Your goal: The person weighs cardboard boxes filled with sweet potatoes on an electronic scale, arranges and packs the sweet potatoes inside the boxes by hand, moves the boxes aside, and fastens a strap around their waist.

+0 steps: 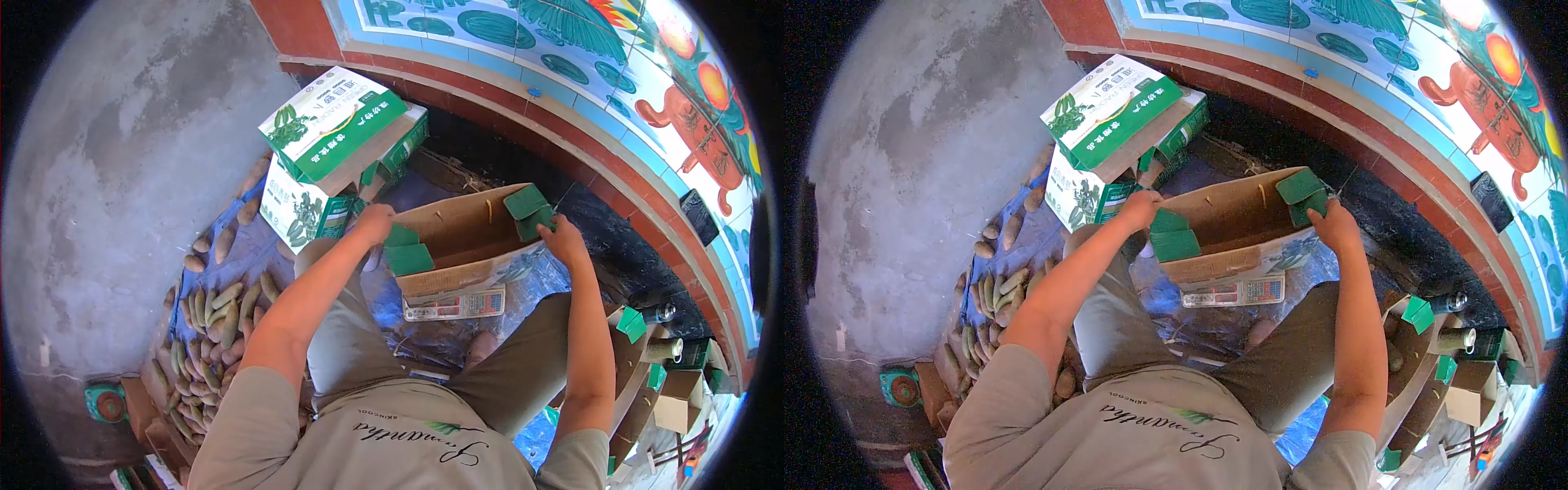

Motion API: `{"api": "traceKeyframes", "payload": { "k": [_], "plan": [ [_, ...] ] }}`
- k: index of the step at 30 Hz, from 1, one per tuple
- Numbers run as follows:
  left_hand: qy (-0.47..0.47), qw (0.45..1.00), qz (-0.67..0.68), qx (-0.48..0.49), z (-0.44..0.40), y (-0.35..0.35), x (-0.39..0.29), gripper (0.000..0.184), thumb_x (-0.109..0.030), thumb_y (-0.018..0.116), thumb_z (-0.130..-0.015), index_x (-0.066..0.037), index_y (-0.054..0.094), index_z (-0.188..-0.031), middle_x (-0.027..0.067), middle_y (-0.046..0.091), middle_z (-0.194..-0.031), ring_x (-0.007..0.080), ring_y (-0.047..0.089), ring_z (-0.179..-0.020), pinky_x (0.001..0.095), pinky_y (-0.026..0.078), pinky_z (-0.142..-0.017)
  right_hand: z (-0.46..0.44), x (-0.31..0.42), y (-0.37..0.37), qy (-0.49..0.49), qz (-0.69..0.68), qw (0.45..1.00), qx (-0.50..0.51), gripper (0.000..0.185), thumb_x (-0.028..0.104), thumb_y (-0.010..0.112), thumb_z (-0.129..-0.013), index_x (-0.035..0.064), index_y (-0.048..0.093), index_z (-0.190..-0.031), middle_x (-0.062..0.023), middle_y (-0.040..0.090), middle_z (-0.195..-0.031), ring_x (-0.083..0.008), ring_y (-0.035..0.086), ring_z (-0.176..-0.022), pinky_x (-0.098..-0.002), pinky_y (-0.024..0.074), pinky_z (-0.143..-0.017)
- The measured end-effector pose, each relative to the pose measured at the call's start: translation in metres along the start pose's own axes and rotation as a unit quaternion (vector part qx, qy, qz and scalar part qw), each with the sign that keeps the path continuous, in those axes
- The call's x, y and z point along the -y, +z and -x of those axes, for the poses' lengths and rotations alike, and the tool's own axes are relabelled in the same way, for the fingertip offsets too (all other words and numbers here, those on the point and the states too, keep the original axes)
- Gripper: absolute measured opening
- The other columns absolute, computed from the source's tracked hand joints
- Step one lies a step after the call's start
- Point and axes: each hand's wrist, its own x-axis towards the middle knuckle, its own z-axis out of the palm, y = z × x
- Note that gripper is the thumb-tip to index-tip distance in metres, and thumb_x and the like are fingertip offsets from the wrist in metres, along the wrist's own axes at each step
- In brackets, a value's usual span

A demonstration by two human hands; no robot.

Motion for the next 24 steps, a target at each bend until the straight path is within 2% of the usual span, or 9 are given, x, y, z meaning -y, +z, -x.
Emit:
{"api": "traceKeyframes", "payload": {
  "k": [1,4,7,10,13,16,22,24],
  "plan": [
    [0.025,0.998,-0.055,-0.013,-0.001,0.005,0.007,0.019,-0.013,0.053,-0.079,-0.003,0.064,-0.09,0.0199,0.062,-0.087,0.0357,0.059,-0.084,0.0398,0.047,-0.073,0.0,0.001,-0.001,-0.007,-0.001,1.0,0.015,0.049,0.041,0.058,-0.081,-0.0029,0.055,-0.104,-0.0265,0.06,-0.098,-0.0401,0.057,-0.096,-0.0443,0.0448,-0.082],
    [0.029,0.996,-0.057,-0.063,-0.004,0.012,0.016,0.02,-0.012,0.053,-0.078,-0.004,0.065,-0.093,0.0207,0.062,-0.091,0.0365,0.059,-0.085,0.04,0.047,-0.073,0.004,0.015,-0.009,0.005,0.046,0.997,0.06,0.046,0.041,0.058,-0.081,-0.0011,0.059,-0.099,-0.0247,0.062,-0.095,-0.0396,0.059,-0.092,-0.0456,0.0459,-0.08],
    [0.01,0.995,-0.011,-0.102,-0.002,0.006,0.009,0.02,-0.012,0.053,-0.079,-0.005,0.065,-0.093,0.0211,0.061,-0.093,0.0364,0.059,-0.086,0.0396,0.047,-0.074,0.009,0.018,-0.009,0.008,0.072,0.996,0.055,0.044,0.042,0.057,-0.081,0.0007,0.062,-0.094,-0.023,0.063,-0.092,-0.039,0.06,-0.09,-0.0469,0.047,-0.078],
    [-0.052,0.992,0.034,-0.108,-0.004,0.001,0.002,0.02,-0.013,0.055,-0.079,-0.006,0.065,-0.096,0.02,0.063,-0.092,0.0349,0.061,-0.087,0.0388,0.047,-0.075,0.007,0.016,-0.005,0.002,0.105,0.993,0.057,0.045,0.044,0.056,-0.081,0.0012,0.062,-0.094,-0.0218,0.063,-0.093,-0.0374,0.06,-0.091,-0.0475,0.0475,-0.078],
    [-0.027,0.98,0.129,-0.15,-0.003,0.001,0.0,0.025,-0.013,0.059,-0.079,-0.007,0.063,-0.103,0.0194,0.064,-0.093,0.0325,0.062,-0.087,0.038,0.047,-0.076,0.008,0.019,-0.007,0.015,0.147,0.986,0.074,0.046,0.044,0.056,-0.081,0.0014,0.062,-0.096,-0.0203,0.063,-0.095,-0.036,0.06,-0.092,-0.0463,0.0482,-0.078],
    [-0.093,0.988,0.08,-0.096,0.006,-0.007,-0.018,0.034,-0.014,0.062,-0.078,-0.006,0.058,-0.111,0.0195,0.062,-0.099,0.0307,0.061,-0.092,0.0367,0.046,-0.081,0.01,0.023,-0.01,0.012,0.155,0.984,0.082,0.045,0.044,0.055,-0.082,0.0016,0.062,-0.097,-0.0192,0.064,-0.096,-0.0347,0.061,-0.093,-0.0452,0.0487,-0.078],
    [-0.08,0.984,0.128,-0.099,0.006,0.003,-0.018,0.044,-0.015,0.064,-0.077,-0.003,0.051,-0.117,0.0205,0.054,-0.116,0.0311,0.054,-0.105,0.035,0.042,-0.088,0.011,0.033,-0.012,0.018,0.192,0.979,0.063,0.042,0.042,0.054,-0.083,0.0023,0.063,-0.093,-0.0188,0.064,-0.093,-0.0344,0.061,-0.091,-0.0437,0.0494,-0.076],
    [-0.032,0.989,0.067,-0.13,0.01,-0.001,-0.023,0.042,-0.015,0.063,-0.078,-0.004,0.052,-0.117,0.0195,0.053,-0.118,0.0296,0.052,-0.107,0.0349,0.042,-0.089,0.011,0.034,-0.011,0.011,0.169,0.985,0.039,0.04,0.041,0.054,-0.083,0.0027,0.064,-0.09,-0.0189,0.064,-0.091,-0.035,0.061,-0.089,-0.044,0.0493,-0.075]
  ]
}}
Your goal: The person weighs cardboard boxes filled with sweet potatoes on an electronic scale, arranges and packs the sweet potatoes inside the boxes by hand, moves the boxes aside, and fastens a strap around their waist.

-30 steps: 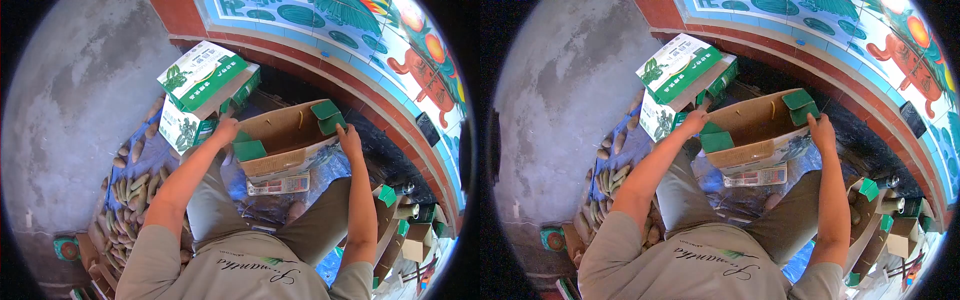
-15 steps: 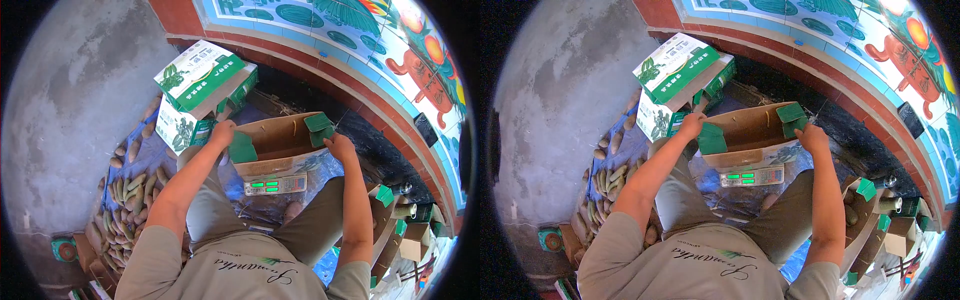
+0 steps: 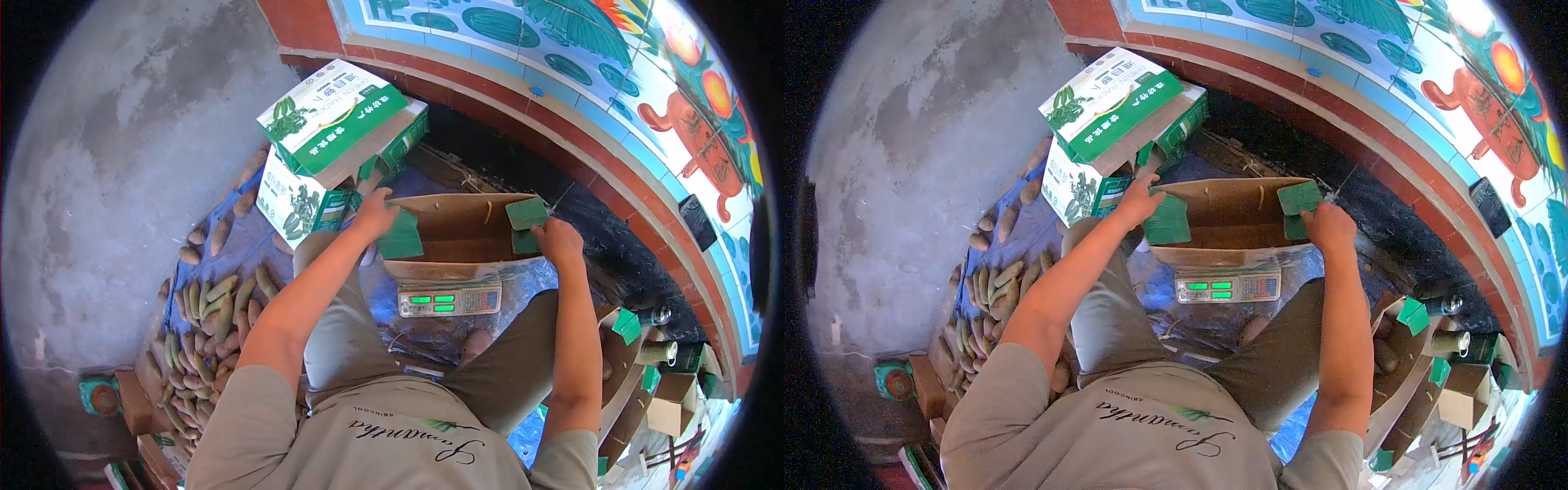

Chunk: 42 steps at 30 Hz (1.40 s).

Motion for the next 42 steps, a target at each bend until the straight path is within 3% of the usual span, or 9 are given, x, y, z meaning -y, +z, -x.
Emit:
{"api": "traceKeyframes", "payload": {
  "k": [8,13,15,18,21,22,25,34,42],
  "plan": [
    [0.219,0.946,0.239,0.006,0.068,-0.08,-0.141,0.038,-0.009,0.056,-0.081,-0.007,0.051,-0.119,0.0143,0.052,-0.121,0.0285,0.051,-0.109,0.0354,0.039,-0.094,-0.006,0.013,0.0,-0.018,-0.033,0.999,-0.031,0.033,0.038,0.056,-0.081,0.0061,0.063,-0.086,-0.018,0.064,-0.085,-0.0348,0.061,-0.084,-0.0448,0.0474,-0.071],
    [0.52,0.829,0.17,-0.113,0.117,-0.119,-0.202,0.043,-0.018,0.062,-0.075,-0.009,0.054,-0.116,0.0143,0.051,-0.121,0.0324,0.051,-0.11,0.0407,0.04,-0.093,-0.015,0.009,0.02,-0.067,-0.058,0.993,-0.079,0.033,0.037,0.056,-0.081,0.0058,0.062,-0.086,-0.019,0.064,-0.085,-0.0363,0.061,-0.084,-0.046,0.0476,-0.07],
    [0.567,0.779,0.215,-0.159,0.135,-0.123,-0.219,0.039,-0.023,0.061,-0.075,-0.007,0.059,-0.11,0.0139,0.051,-0.119,0.0322,0.051,-0.108,0.0415,0.04,-0.091,-0.013,0.03,0.008,-0.002,-0.019,0.999,-0.031,0.033,0.037,0.056,-0.081,0.0055,0.062,-0.086,-0.0196,0.063,-0.085,-0.0371,0.06,-0.084,-0.0462,0.0472,-0.07],
    [0.51,0.782,0.31,-0.178,0.164,-0.114,-0.236,0.037,-0.024,0.057,-0.079,-0.001,0.059,-0.107,0.0144,0.053,-0.115,0.0318,0.052,-0.107,0.0438,0.041,-0.089,-0.02,0.02,0.017,-0.071,-0.039,0.996,-0.043,0.034,0.038,0.055,-0.082,0.0049,0.062,-0.087,-0.0203,0.063,-0.085,-0.0374,0.06,-0.084,-0.0463,0.0468,-0.071],
    [0.5,0.708,0.419,-0.271,0.158,-0.128,-0.253,0.039,-0.044,0.043,-0.086,-0.013,0.063,-0.1,0.013,0.064,-0.098,0.0271,0.062,-0.089,0.0416,0.043,-0.075,-0.024,0.022,0.02,-0.085,-0.046,0.994,-0.04,0.035,0.038,0.055,-0.082,0.0046,0.062,-0.088,-0.0212,0.063,-0.086,-0.0377,0.06,-0.085,-0.0464,0.0467,-0.072],
    [0.559,0.616,0.379,-0.406,0.14,-0.112,-0.265,0.042,-0.054,0.052,-0.078,-0.024,0.06,-0.105,0.0139,0.064,-0.098,0.0278,0.062,-0.085,0.0399,0.043,-0.067,-0.024,0.025,0.019,-0.081,-0.037,0.995,-0.036,0.036,0.038,0.054,-0.083,0.0047,0.062,-0.09,-0.0213,0.063,-0.088,-0.0375,0.06,-0.086,-0.0457,0.0467,-0.073],
    [0.543,0.713,0.371,-0.241,0.175,-0.12,-0.235,0.035,-0.022,0.055,-0.079,0.007,0.057,-0.1,0.0169,0.055,-0.108,0.0318,0.054,-0.102,0.048,0.041,-0.086,-0.026,0.03,0.02,-0.091,-0.037,0.995,-0.03,0.035,0.038,0.054,-0.083,0.005,0.063,-0.091,-0.0214,0.063,-0.09,-0.0376,0.06,-0.087,-0.0449,0.0467,-0.074],
    [0.546,0.693,0.407,-0.236,0.178,-0.128,-0.237,0.031,-0.021,0.056,-0.077,0.006,0.056,-0.091,0.0161,0.057,-0.096,0.0337,0.057,-0.094,0.0515,0.038,-0.087,-0.028,0.041,0.022,-0.102,-0.057,0.993,-0.023,0.033,0.037,0.057,-0.082,0.0051,0.063,-0.091,-0.0206,0.063,-0.089,-0.0368,0.06,-0.087,-0.0448,0.0467,-0.074],
    [0.521,0.714,0.417,-0.211,0.186,-0.123,-0.23,0.054,-0.039,0.05,-0.082,0.007,0.052,-0.111,0.0186,0.057,-0.099,0.0344,0.056,-0.094,0.0512,0.036,-0.091,-0.028,0.039,0.023,-0.097,-0.044,0.994,-0.034,0.034,0.038,0.057,-0.082,0.0054,0.063,-0.091,-0.0207,0.063,-0.089,-0.0366,0.061,-0.087,-0.0447,0.0469,-0.073]
  ]
}}
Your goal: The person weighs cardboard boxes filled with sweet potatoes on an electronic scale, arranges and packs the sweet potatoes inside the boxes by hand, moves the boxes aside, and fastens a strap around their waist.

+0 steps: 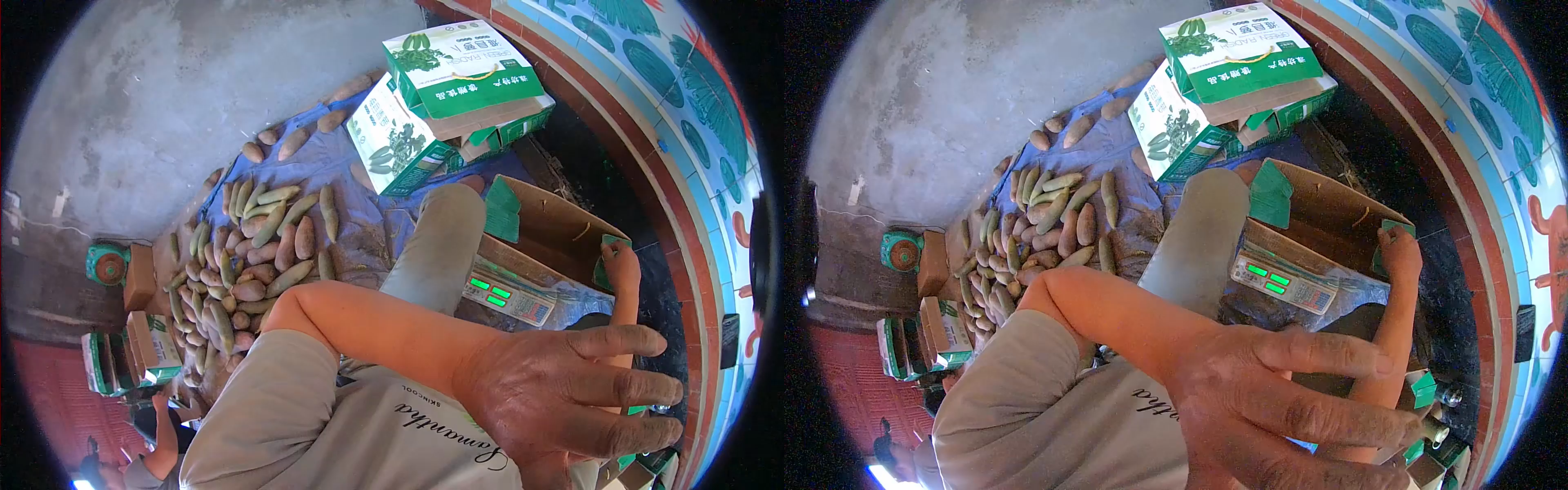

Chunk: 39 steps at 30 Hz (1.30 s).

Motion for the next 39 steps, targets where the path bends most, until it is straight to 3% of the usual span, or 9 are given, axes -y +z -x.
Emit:
{"api": "traceKeyframes", "payload": {
  "k": [7,20,25,29,31,32,34,37,39],
  "plan": [
    [-0.036,0.999,0.006,-0.028,0.006,0.0,0.002,0.075,-0.058,0.041,-0.085,0.008,0.049,-0.119,0.0219,0.056,-0.099,0.034,0.056,-0.092,0.0516,0.038,-0.089,0.002,-0.002,-0.002,-0.009,-0.013,1.0,-0.005,0.035,0.039,0.056,-0.083,0.0052,0.063,-0.091,-0.0212,0.063,-0.089,-0.037,0.06,-0.087,-0.0449,0.0468,-0.072],
    [-0.032,0.999,-0.033,-0.002,0.016,-0.011,-0.003,0.078,-0.063,0.032,-0.086,0.006,0.053,-0.117,0.0208,0.058,-0.096,0.0345,0.057,-0.089,0.049,0.042,-0.087,0.0,-0.005,0.002,-0.019,-0.012,1.0,-0.018,0.035,0.037,0.056,-0.083,0.0043,0.062,-0.092,-0.0219,0.063,-0.088,-0.0375,0.06,-0.086,-0.0448,0.0465,-0.072],
    [-0.018,0.998,0.009,-0.064,0.023,-0.004,0.01,0.058,-0.044,0.05,-0.084,0.004,0.053,-0.118,0.02,0.055,-0.105,0.0405,0.054,-0.091,0.0461,0.045,-0.081,0.002,0.0,-0.003,-0.01,-0.02,1.0,-0.006,0.034,0.037,0.056,-0.083,0.005,0.063,-0.091,-0.0214,0.063,-0.087,-0.0369,0.061,-0.085,-0.0444,0.0466,-0.072],
    [-0.082,0.996,-0.008,0.039,0.016,-0.032,-0.009,0.05,-0.02,0.065,-0.073,0.0,0.055,-0.118,0.0178,0.055,-0.109,0.0385,0.053,-0.097,0.0475,0.046,-0.08,0.002,0.003,-0.003,0.002,-0.009,1.0,0.005,0.033,0.037,0.056,-0.083,0.006,0.064,-0.091,-0.021,0.063,-0.087,-0.0364,0.061,-0.085,-0.044,0.0468,-0.072],
    [-0.072,0.994,-0.056,0.068,0.015,-0.038,-0.011,0.04,-0.026,0.048,-0.078,-0.003,0.058,-0.108,0.0107,0.059,-0.105,0.0328,0.057,-0.095,0.0463,0.042,-0.083,0.002,0.003,-0.002,-0.003,-0.016,1.0,0.001,0.032,0.037,0.056,-0.083,0.0065,0.064,-0.091,-0.0208,0.064,-0.086,-0.0363,0.061,-0.085,-0.0438,0.0469,-0.071],
    [-0.056,0.99,-0.096,0.085,0.017,-0.041,-0.01,0.048,-0.038,0.03,-0.086,-0.005,0.062,-0.099,0.0042,0.062,-0.1,0.0286,0.061,-0.091,0.0445,0.038,-0.087,0.002,0.002,-0.002,-0.004,-0.015,1.0,0.001,0.032,0.036,0.056,-0.083,0.0064,0.064,-0.091,-0.0207,0.064,-0.086,-0.0363,0.061,-0.084,-0.0439,0.0469,-0.071],
    [-0.012,0.986,-0.14,0.085,0.021,-0.046,-0.006,0.055,-0.043,0.02,-0.091,-0.011,0.065,-0.091,0.0012,0.064,-0.098,0.0257,0.064,-0.088,0.0441,0.036,-0.089,0.001,0.001,0.0,-0.006,-0.013,1.0,0.0,0.032,0.036,0.056,-0.083,0.0061,0.064,-0.091,-0.0206,0.064,-0.084,-0.0364,0.061,-0.084,-0.0441,0.0468,-0.071],
    [0.069,0.984,-0.16,0.031,0.033,-0.057,0.011,0.025,-0.022,0.042,-0.081,-0.022,0.062,-0.097,0.0119,0.06,-0.107,0.0293,0.062,-0.092,0.0486,0.039,-0.085,0.003,0.004,-0.002,-0.015,-0.017,1.0,-0.004,0.032,0.035,0.056,-0.083,0.0052,0.064,-0.09,-0.0209,0.064,-0.083,-0.0366,0.061,-0.082,-0.0438,0.047,-0.071],
    [0.092,0.975,-0.204,0.007,0.046,-0.074,0.023,0.026,-0.012,0.054,-0.075,-0.025,0.06,-0.097,0.0176,0.058,-0.111,0.0314,0.061,-0.094,0.0511,0.04,-0.084,0.004,0.004,-0.002,-0.021,-0.038,0.999,-0.004,0.032,0.035,0.056,-0.083,0.0045,0.063,-0.09,-0.0213,0.063,-0.082,-0.0373,0.061,-0.081,-0.044,0.0469,-0.07]
  ]
}}
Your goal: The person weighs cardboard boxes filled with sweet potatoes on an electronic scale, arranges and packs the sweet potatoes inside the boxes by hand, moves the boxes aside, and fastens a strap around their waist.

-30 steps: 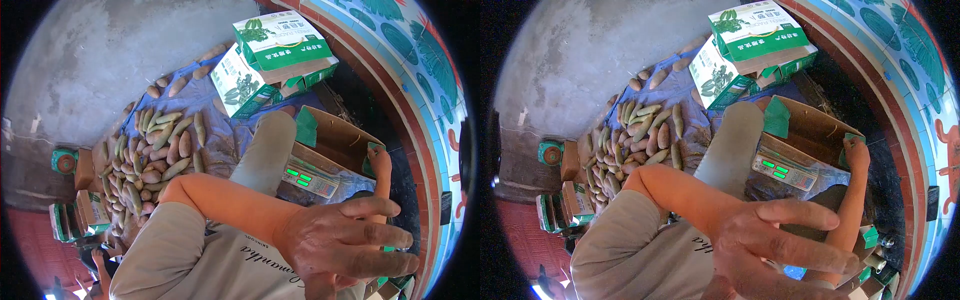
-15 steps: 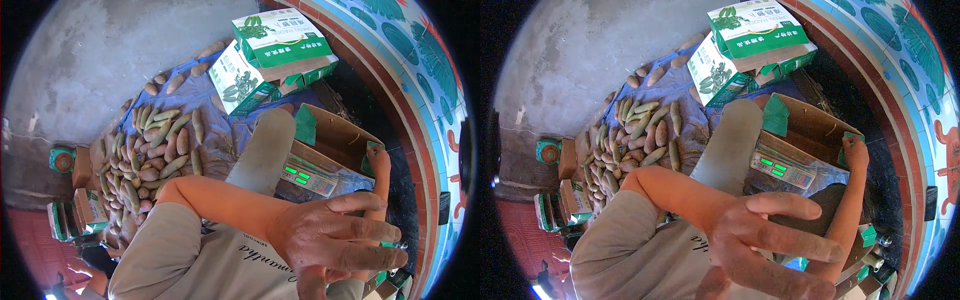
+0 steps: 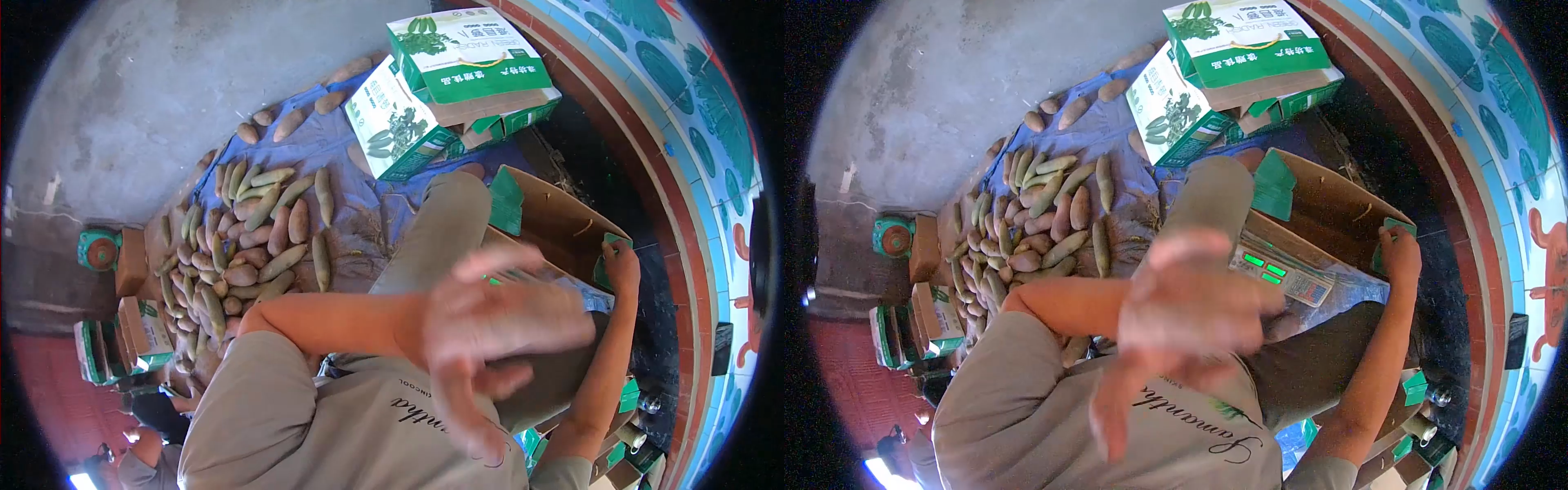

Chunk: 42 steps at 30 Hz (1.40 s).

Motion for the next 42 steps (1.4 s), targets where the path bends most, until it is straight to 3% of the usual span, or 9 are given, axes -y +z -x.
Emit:
{"api": "traceKeyframes", "payload": {
  "k": [4,6,13,15,17,25,28,35,42],
  "plan": [
    [-0.167,0.945,-0.24,0.149,0.016,-0.075,0.029,0.028,-0.008,0.062,-0.066,-0.005,0.054,-0.093,0.0213,0.053,-0.116,0.0365,0.053,-0.102,0.0486,0.04,-0.086,-0.002,-0.01,0.008,-0.018,-0.03,0.999,0.024,0.031,0.033,0.055,-0.085,0.0032,0.063,-0.09,-0.0214,0.063,-0.079,-0.0353,0.062,-0.076,-0.0417,0.047,-0.066],
    [-0.212,0.883,-0.377,0.182,0.044,-0.118,0.045,0.065,0.002,0.057,-0.068,0.001,0.032,-0.128,0.0197,0.053,-0.114,0.0323,0.053,-0.103,0.0395,0.04,-0.091,0.006,0.006,-0.001,-0.021,-0.065,0.996,0.058,0.029,0.029,0.056,-0.085,0.0021,0.062,-0.092,-0.0192,0.063,-0.075,-0.0311,0.062,-0.071,-0.0393,0.0468,-0.064],
    [-0.456,0.661,-0.55,0.229,0.212,-0.259,0.037,0.051,-0.01,0.059,-0.072,-0.002,0.045,-0.121,0.0223,0.055,-0.104,0.0384,0.053,-0.096,0.0444,0.043,-0.084,0.025,0.017,0.003,-0.089,-0.192,0.96,0.186,0.025,0.02,0.059,-0.083,-0.0009,0.06,-0.097,-0.0111,0.061,-0.074,-0.0182,0.058,-0.069,-0.0305,0.0457,-0.066],
    [-0.608,0.582,-0.511,0.176,0.284,-0.291,0.013,0.05,-0.016,0.06,-0.075,-0.005,0.046,-0.121,0.0208,0.055,-0.106,0.0384,0.053,-0.098,0.044,0.043,-0.087,0.028,0.019,0.002,-0.119,-0.153,0.957,0.214,0.026,0.019,0.06,-0.083,-0.001,0.059,-0.098,-0.0115,0.061,-0.078,-0.0176,0.057,-0.072,-0.0295,0.0454,-0.068],
    [-0.681,0.465,-0.5,0.266,0.332,-0.307,-0.019,0.05,-0.024,0.06,-0.076,-0.009,0.047,-0.121,0.0196,0.055,-0.109,0.0377,0.052,-0.103,0.0431,0.043,-0.088,0.03,0.02,0.003,-0.13,-0.144,0.951,0.243,0.026,0.019,0.061,-0.082,-0.001,0.059,-0.099,-0.0126,0.061,-0.083,-0.0184,0.057,-0.076,-0.0298,0.0454,-0.071],
    [-0.846,0.1,-0.3,0.429,0.381,-0.299,-0.144,0.042,-0.028,0.056,-0.079,-0.011,0.055,-0.117,0.0156,0.049,-0.125,0.0318,0.05,-0.113,0.0442,0.044,-0.089,0.021,-0.01,0.028,-0.152,-0.047,0.957,0.241,0.028,0.018,0.063,-0.08,-0.0007,0.06,-0.1,-0.0173,0.063,-0.098,-0.0288,0.059,-0.091,-0.0347,0.0449,-0.081],
    [-0.85,0.064,-0.269,0.448,0.392,-0.292,-0.184,0.043,-0.027,0.055,-0.08,-0.012,0.052,-0.121,0.0141,0.046,-0.131,0.0315,0.047,-0.118,0.0474,0.042,-0.092,0.024,-0.004,0.026,-0.153,-0.065,0.956,0.243,0.023,0.013,0.059,-0.083,-0.0029,0.059,-0.1,-0.0086,0.061,-0.09,-0.016,0.056,-0.085,-0.0275,0.0432,-0.077],
    [-0.82,0.067,-0.324,0.467,0.346,-0.283,-0.21,0.069,-0.026,0.057,-0.081,-0.02,0.023,-0.14,0.0133,0.032,-0.14,0.0348,0.038,-0.125,0.052,0.038,-0.095,0.019,-0.008,0.028,-0.107,-0.096,0.953,0.267,0.024,0.017,0.058,-0.085,-0.0021,0.06,-0.098,-0.0105,0.061,-0.093,-0.0193,0.056,-0.088,-0.0293,0.0424,-0.081],
    [-0.88,-0.028,-0.266,0.392,0.423,-0.303,-0.261,0.069,-0.027,0.06,-0.08,-0.02,0.025,-0.139,0.0152,0.03,-0.139,0.0331,0.039,-0.124,0.0481,0.04,-0.095,0.018,-0.008,0.028,-0.069,-0.139,0.947,0.283,0.026,0.02,0.059,-0.086,-0.0011,0.058,-0.102,-0.0063,0.06,-0.091,-0.0151,0.053,-0.086,-0.0267,0.0418,-0.079]
  ]
}}
